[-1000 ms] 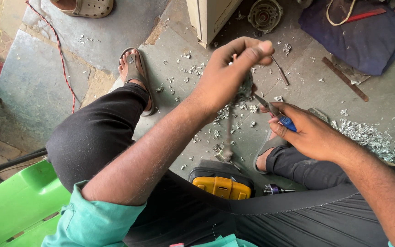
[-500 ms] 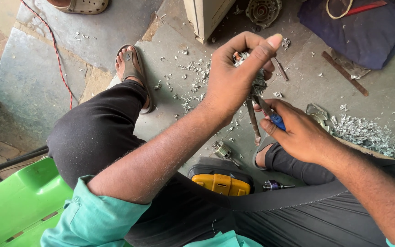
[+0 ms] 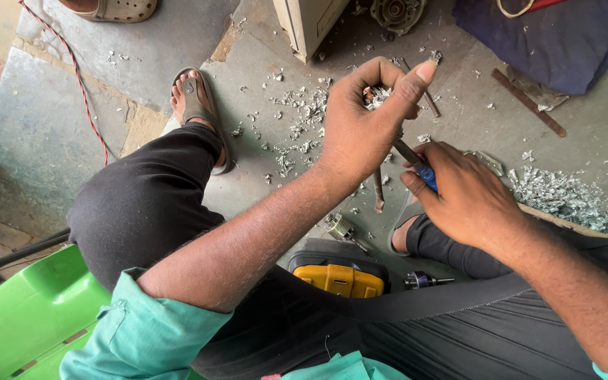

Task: The person sits on a chair and uses pliers to pull crumpled aluminum foil wrapping off a metal rod, working section by section and letting the stripped foil fall onto the floor with other scrap. They reposition the rod in the pliers repeatedly to strip more of its length.

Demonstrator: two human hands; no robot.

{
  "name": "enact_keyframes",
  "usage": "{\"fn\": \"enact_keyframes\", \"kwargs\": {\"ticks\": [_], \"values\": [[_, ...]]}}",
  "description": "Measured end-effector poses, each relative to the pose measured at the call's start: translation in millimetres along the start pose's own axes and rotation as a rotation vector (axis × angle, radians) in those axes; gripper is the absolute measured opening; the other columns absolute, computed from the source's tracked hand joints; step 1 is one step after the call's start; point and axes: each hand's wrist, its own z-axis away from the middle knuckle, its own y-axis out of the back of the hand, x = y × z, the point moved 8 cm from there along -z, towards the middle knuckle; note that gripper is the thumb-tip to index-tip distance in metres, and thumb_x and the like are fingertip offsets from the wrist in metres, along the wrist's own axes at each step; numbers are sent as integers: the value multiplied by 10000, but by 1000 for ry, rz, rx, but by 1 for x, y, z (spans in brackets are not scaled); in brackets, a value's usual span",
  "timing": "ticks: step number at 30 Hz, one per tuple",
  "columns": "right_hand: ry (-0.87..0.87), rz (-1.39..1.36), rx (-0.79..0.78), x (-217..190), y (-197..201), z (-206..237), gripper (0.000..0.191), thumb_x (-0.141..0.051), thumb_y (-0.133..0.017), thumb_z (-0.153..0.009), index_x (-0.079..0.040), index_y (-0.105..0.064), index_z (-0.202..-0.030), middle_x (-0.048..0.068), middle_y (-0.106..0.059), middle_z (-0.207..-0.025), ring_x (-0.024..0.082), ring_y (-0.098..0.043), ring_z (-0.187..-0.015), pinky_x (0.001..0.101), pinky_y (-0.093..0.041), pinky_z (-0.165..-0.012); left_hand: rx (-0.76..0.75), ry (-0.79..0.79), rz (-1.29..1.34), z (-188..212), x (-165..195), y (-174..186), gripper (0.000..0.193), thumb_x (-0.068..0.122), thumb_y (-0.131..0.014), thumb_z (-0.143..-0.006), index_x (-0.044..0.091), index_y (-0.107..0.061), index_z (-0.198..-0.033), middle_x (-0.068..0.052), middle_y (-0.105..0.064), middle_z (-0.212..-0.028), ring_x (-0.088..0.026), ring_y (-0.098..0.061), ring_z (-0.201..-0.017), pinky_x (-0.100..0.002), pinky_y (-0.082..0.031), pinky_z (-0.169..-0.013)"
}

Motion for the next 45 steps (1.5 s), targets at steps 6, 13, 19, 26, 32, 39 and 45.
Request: {"fn": "enact_keyframes", "kwargs": {"ticks": [6, 13, 19, 26, 32, 39, 45], "values": [[-1, 64, -30, 1, 3, 3, 349, -419, -575, -970, -102, -636, -1103, 126, -692, -1015, 329, -674, -1003, 506, -506, -910, -33, 128, 140, -2, -1, 4, 408, 395, -694, -983, 100, -581, -725, 0, -626, -684, -64, -659, -663, -248, -542, -617], [155, -625, -323, 4, -32, 6, 313, -356, -594, -1022, -45, -611, -1035, 88, -635, -885, 196, -618, -844, 380, -531, -780, -309, 127, 484, -10, 29, 1, 428, 377, -690, -1087, 84, -569, -799, -32, -576, -687, -137, -611, -672, -312, -545, -694], [129, -1147, -598, 12, -46, 15, 302, -279, -517, -1000, -12, -584, -1125, 68, -620, -966, 148, -616, -910, 365, -523, -855, -318, 120, 577, -13, 49, 8, 353, 348, -665, -1072, 64, -612, -868, -44, -571, -716, -163, -621, -697, -341, -551, -728], [361, -1396, -908, -11, -31, 33, 321, -318, -530, -1102, 0, -559, -1067, 74, -548, -965, 236, -586, -944, 426, -486, -880, -383, 70, 790, -9, 61, 14, 376, 351, -661, -1119, 105, -561, -853, -82, -577, -744, -187, -649, -739, -378, -605, -838], [330, -1295, -862, -14, -34, 33, 368, -356, -554, -1047, 10, -588, -1040, 115, -609, -934, 260, -632, -965, 433, -520, -892, -561, -87, 494, -4, 83, 12, 357, 382, -718, -1129, 34, -677, -1061, -66, -680, -871, -129, -704, -854, -321, -626, -872], [243, -382, -76, -8, 4, 7, 273, -309, -595, -951, -45, -665, -949, 69, -674, -712, 223, -672, -696, 395, -531, -668, -250, -107, -122, -15, 82, 34, 323, 333, -813, -935, 30, -726, -1005, -46, -741, -921, -98, -710, -880, -268, -567, -807], [63, -272, 162, -3, 23, 8, 304, -334, -600, -1015, -37, -668, -1012, 129, -696, -716, 289, -711, -686, 444, -529, -672, 79, -173, 166, 13, 64, 25, 502, 337, -870, -957, 10, -572, -1192, -27, -698, -1047, -65, -708, -970, -240, -623, -921]]}}
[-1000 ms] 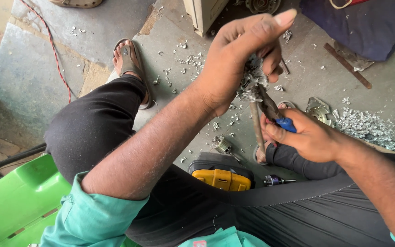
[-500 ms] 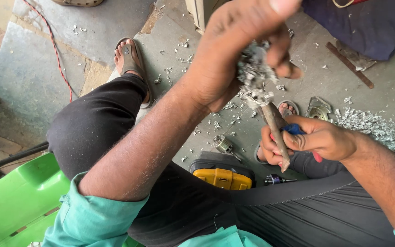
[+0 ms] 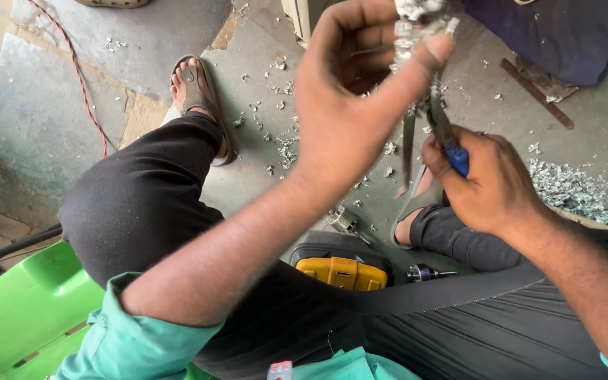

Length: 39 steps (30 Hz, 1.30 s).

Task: The person sits on a chair and uses pliers to pull crumpled aluminum foil wrapping off a metal rod, working section by section and letting the stripped foil fall onto the floor with other scrap. They reposition the rod in the pliers repeatedly to strip more of its length.

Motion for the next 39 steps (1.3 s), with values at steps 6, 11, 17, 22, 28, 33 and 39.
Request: {"fn": "enact_keyframes", "kwargs": {"ticks": [6, 11, 17, 22, 28, 33, 39], "values": [[98, 360, 42, -1, -6, -5, 316, -334, -650, -1022, -20, -682, -1010, 146, -713, -764, 354, -688, -756, 475, -515, -711, -2, 52, 7, 15, -19, -14, 533, 315, -865, -914, 53, -522, -1227, -21, -661, -930, -49, -678, -825, -219, -606, -727], [-29, -135, -281, 29, -37, -8, 268, -302, -613, -960, -46, -685, -998, 69, -739, -748, 185, -714, -736, 374, -563, -733, 16, 183, 232, -10, -22, -7, 319, 200, -839, -919, 51, -580, -1031, -17, -670, -855, -108, -682, -748, -274, -603, -668], [81, -997, -795, 21, -52, 10, 308, -243, -615, -996, 35, -630, -1127, 91, -651, -1016, 186, -635, -916, 390, -563, -863, -73, 273, 540, -17, -13, 4, 135, 110, -683, -1030, 14, -589, -1011, -49, -600, -770, -160, -627, -719, -318, -548, -702], [88, -973, -727, 21, -54, 6, 222, -192, -625, -1012, 11, -603, -1098, 72, -630, -975, 164, -611, -901, 371, -554, -851, -201, 140, 604, -23, -1, 3, 242, 107, -635, -1141, -62, -599, -972, -78, -568, -769, -160, -581, -728, -332, -542, -737], [253, -387, -404, 10, -39, -20, 170, -188, -627, -971, -37, -650, -895, 48, -694, -745, 145, -602, -664, 349, -506, -666, -162, 151, 471, -15, 0, -7, 123, 35, -652, -1014, 3, -546, -1067, -51, -594, -800, -140, -593, -676, -335, -561, -635], [346, -221, -255, 0, -30, -26, 162, -194, -655, -929, -48, -647, -861, 37, -670, -651, 120, -633, -564, 341, -509, -568, -369, 97, 380, 4, 21, -24, 241, -18, -692, -1070, 43, -464, -1119, -65, -605, -809, -140, -618, -643, -291, -535, -594], [283, -425, -459, 2, -51, -15, 160, -183, -626, -952, -55, -643, -857, 55, -598, -657, 174, -541, -613, 357, -439, -594, -123, 141, 477, -9, 16, 1, 192, 19, -606, -974, 99, -474, -1088, -46, -595, -794, -141, -573, -634, -351, -550, -690]]}}
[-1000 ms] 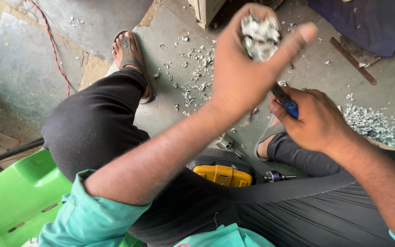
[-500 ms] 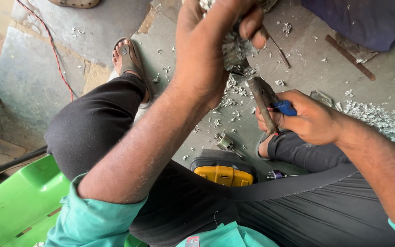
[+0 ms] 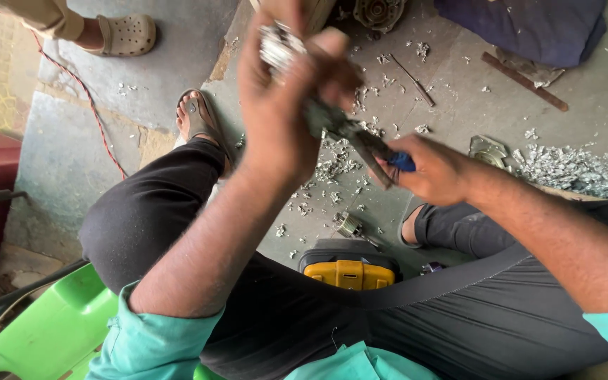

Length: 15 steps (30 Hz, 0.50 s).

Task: The person sits on a chair and uses pliers to pull crumpled aluminum foil wrapping off a metal rod, working section by section and letting the stripped foil fall onto the floor with other scrap. They reposition the rod in the pliers repeatedly to strip more of its length.

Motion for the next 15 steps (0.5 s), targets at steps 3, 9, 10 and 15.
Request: {"fn": "enact_keyframes", "kwargs": {"ticks": [3, 9, 10, 15], "values": [[57, -568, -316, -7, -23, 10, 163, -177, -623, -972, -62, -579, -864, 27, -563, -784, 163, -524, -723, 341, -452, -669, -29, 76, 176, -3, -1, 0, 137, 71, -604, -1087, 110, -481, -1133, -4, -491, -764, -109, -496, -662, -319, -457, -713], [-43, -1081, -674, -19, -58, 36, 306, -320, -673, -982, -80, -513, -880, 37, -515, -785, 149, -510, -730, 304, -457, -679, -19, 199, 344, -6, -5, -4, 136, 166, -584, -1071, 135, -499, -1171, 8, -464, -718, -133, -516, -669, -376, -482, -872], [-25, -1118, -681, -24, -63, 38, 328, -325, -680, -997, -83, -501, -869, 29, -497, -780, 151, -508, -740, 308, -465, -676, 8, 197, 362, -8, -6, -3, 137, 170, -585, -1067, 140, -495, -1165, 8, -470, -728, -135, -520, -678, -382, -480, -879], [37, -1303, -663, -52, -89, 43, 449, -467, -608, -1054, -106, -448, -840, 25, -457, -740, 143, -442, -688, 305, -453, -662, 183, 113, 387, -16, -9, 6, 158, 148, -598, -1055, 155, -469, -1146, -8, -505, -771, -164, -555, -722, -407, -510, -931]]}}
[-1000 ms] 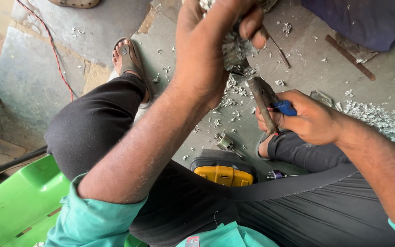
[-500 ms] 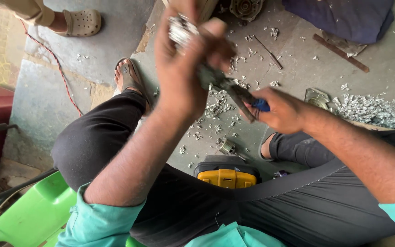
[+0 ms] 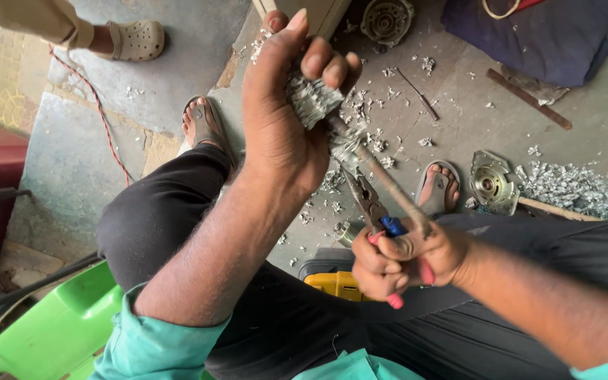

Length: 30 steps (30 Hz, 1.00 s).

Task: The person sits on a chair and uses pliers to pull crumpled aluminum foil wrapping off a metal rod, working section by section and letting the stripped foil fall onto the floor with other scrap. They reposition the rod in the pliers repeatedly to strip more of its length.

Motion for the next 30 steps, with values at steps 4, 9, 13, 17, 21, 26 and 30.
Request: {"fn": "enact_keyframes", "kwargs": {"ticks": [4, 9, 13, 17, 21, 26, 30], "values": [[143, 14, 76, 2, -12, -15, 455, -490, -560, -1077, -113, -431, -857, 21, -428, -750, 129, -389, -670, 288, -409, -658, 19, -151, -154, 1, 6, 1, 167, 115, -614, -1084, 85, -458, -1133, -29, -517, -752, -180, -568, -749, -428, -536, -955], [193, -58, 161, 8, -16, -24, 451, -496, -528, -1093, -116, -430, -871, -3, -394, -748, 113, -373, -686, 244, -357, -637, -35, -417, -424, 8, 14, -5, 212, 99, -653, -1108, 77, -443, -1128, -41, -539, -772, -150, -563, -687, -375, -564, -811], [119, -73, 210, 6, -13, -17, 434, -481, -516, -1072, -112, -436, -857, 1, -407, -731, 118, -384, -659, 271, -387, -624, -104, -516, -582, 4, 21, -7, 246, 64, -676, -1136, 73, -431, -1119, -48, -555, -789, -135, -572, -634, -318, -565, -667], [-35, 60, 450, 4, 8, -3, 353, -380, -530, -1048, -88, -493, -854, 29, -513, -740, 75, -359, -557, 247, -372, -542, -68, -531, -775, 3, 27, -4, 250, 32, -670, -1119, 67, -425, -1089, -43, -569, -792, -109, -595, -608, -268, -533, -540], [-130, 652, 728, -12, 28, 8, 323, -354, -559, -1001, -75, -570, -839, 16, -578, -683, 143, -545, -604, 303, -422, -541, -81, -566, -1054, 11, 24, -10, 224, -11, -650, -1084, 60, -439, -1098, -20, -551, -848, -106, -616, -631, -262, -536, -567], [-239, 1587, 1091, -49, 15, 24, 290, -359, -629, -963, -97, -665, -846, 102, -703, -682, 327, -695, -703, 484, -516, -650, -175, -674, -1398, 17, 14, -18, 244, -37, -685, -1023, 28, -463, -1100, -64, -586, -885, -169, -634, -738, -327, -539, -695], [-395, 1721, 1097, -51, 7, 19, 265, -378, -637, -911, -115, -670, -909, 116, -714, -701, 330, -736, -699, 482, -562, -682, -345, -537, -1689, -2, 1, -3, 275, 33, -721, -970, 50, -517, -1153, -74, -684, -875, -174, -721, -775, -354, -582, -750]]}}
